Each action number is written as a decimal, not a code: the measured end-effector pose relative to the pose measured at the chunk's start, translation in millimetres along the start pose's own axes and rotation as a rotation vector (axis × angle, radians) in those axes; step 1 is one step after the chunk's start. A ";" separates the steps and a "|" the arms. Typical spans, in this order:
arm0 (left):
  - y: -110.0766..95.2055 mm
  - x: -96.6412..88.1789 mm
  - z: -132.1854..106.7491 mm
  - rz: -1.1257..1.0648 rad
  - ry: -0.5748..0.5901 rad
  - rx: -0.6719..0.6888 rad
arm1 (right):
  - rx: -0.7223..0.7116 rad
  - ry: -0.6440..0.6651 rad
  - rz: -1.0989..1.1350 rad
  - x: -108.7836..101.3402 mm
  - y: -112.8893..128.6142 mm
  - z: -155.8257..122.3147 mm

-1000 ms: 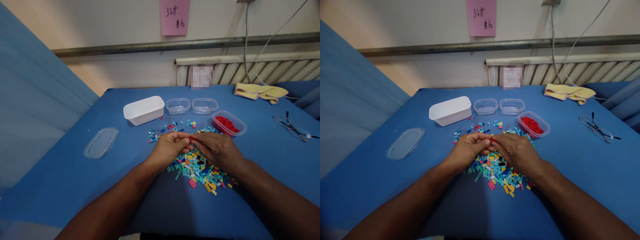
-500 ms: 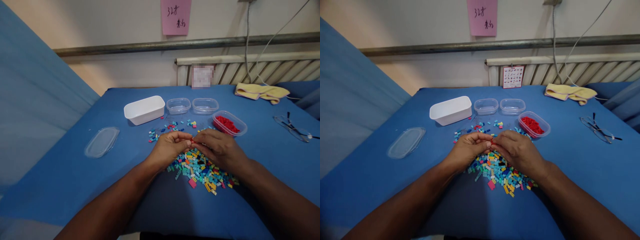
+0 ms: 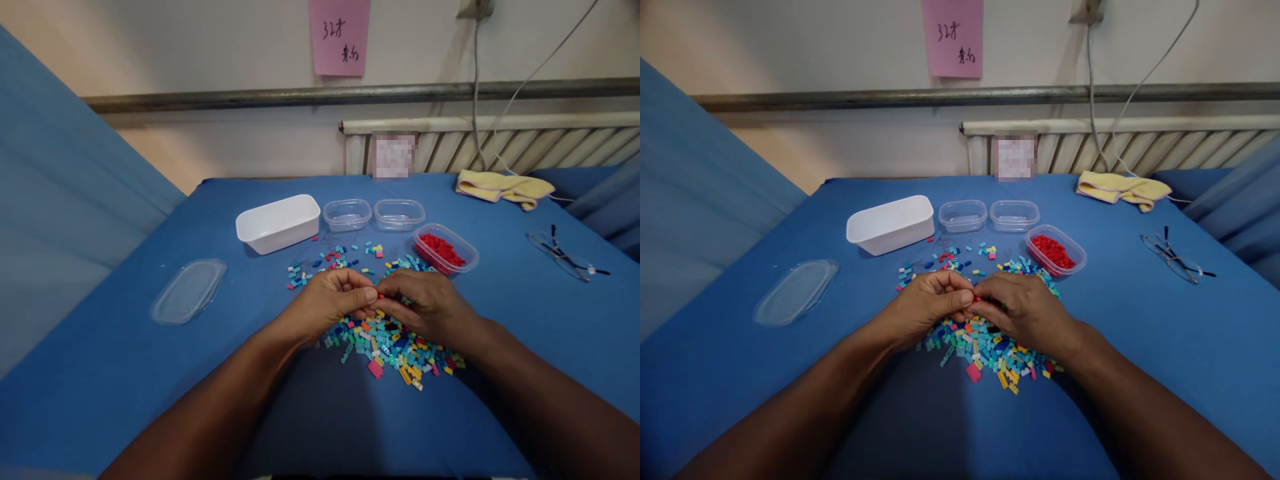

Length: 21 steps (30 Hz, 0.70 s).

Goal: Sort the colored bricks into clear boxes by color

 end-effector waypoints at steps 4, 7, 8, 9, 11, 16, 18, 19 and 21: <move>-0.2 0.0 -0.3 0.002 -0.012 0.017 | 0.003 -0.031 -0.004 -1.1 3.6 0.5; -0.6 -0.9 -0.3 0.010 -0.065 0.043 | 0.034 -0.050 -0.019 -1.7 2.6 0.1; -0.9 -1.0 -0.4 0.023 -0.082 0.049 | 0.048 -0.051 -0.026 -1.7 1.7 -0.1; -1.4 -0.9 -0.5 0.039 -0.093 0.056 | 0.060 -0.051 -0.034 -1.6 0.8 -0.2; -2.6 -0.7 -0.8 0.074 -0.102 0.067 | 0.084 -0.055 -0.053 -2.0 -1.1 -0.4; -3.7 -2.4 -1.1 0.081 -0.092 0.080 | 0.109 -0.098 -0.093 -5.7 -4.4 -0.8; -3.2 -3.4 -0.7 0.047 -0.091 0.082 | 0.081 -0.110 -0.096 -6.5 -2.9 -0.7; -2.7 -3.6 -0.3 0.028 -0.089 0.079 | 0.067 -0.116 -0.093 -6.9 -2.0 -0.6; -1.7 -3.3 0.5 -0.008 -0.080 0.070 | 0.049 -0.118 -0.074 -7.0 -0.5 -0.1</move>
Point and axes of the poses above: each hand's wrist, its own z-axis towards the middle knuckle, its own x-axis out of the palm, y = z × x, the point moved 7 cm from there along z, towards the middle knuckle, and after that the axes turned 6 degrees about -z, right-handed, at the moved point
